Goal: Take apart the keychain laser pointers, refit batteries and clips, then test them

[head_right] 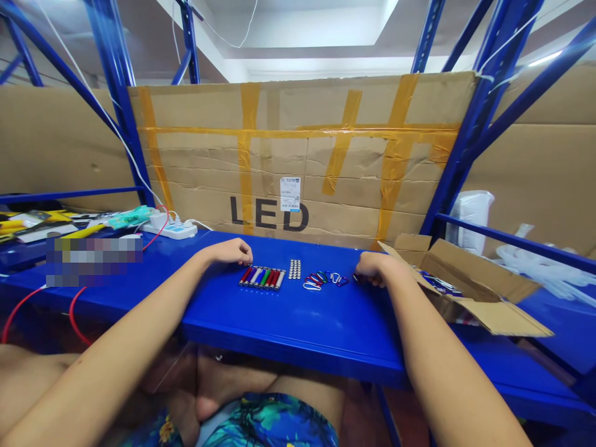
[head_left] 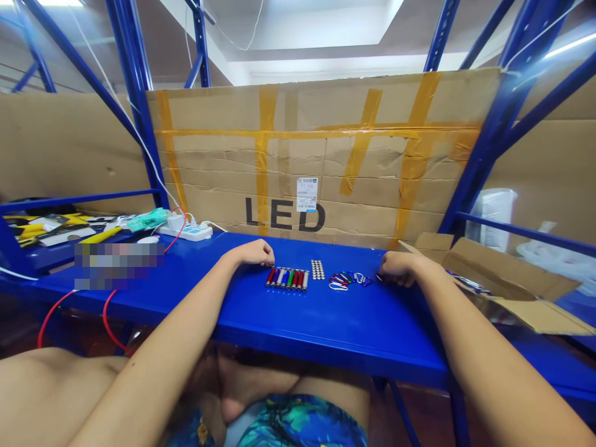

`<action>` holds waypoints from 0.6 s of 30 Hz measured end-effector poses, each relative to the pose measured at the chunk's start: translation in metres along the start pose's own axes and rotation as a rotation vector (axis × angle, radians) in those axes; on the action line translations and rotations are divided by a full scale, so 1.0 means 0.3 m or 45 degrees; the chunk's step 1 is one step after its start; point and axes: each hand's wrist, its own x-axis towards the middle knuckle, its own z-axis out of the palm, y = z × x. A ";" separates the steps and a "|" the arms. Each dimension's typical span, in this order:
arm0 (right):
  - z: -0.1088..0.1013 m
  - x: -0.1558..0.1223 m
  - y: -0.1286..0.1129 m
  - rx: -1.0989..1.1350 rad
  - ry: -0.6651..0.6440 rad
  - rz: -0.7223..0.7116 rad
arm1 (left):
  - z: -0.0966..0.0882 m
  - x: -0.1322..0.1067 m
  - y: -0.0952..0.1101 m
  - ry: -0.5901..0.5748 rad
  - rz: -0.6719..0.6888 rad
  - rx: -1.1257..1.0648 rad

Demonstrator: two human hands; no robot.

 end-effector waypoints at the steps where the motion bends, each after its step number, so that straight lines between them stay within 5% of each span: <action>1: -0.001 0.007 0.005 -0.013 0.027 -0.042 | 0.001 0.000 0.000 -0.006 0.009 -0.009; 18: 0.002 0.005 0.008 0.014 -0.029 -0.239 | 0.004 -0.009 0.015 -0.063 0.069 -0.078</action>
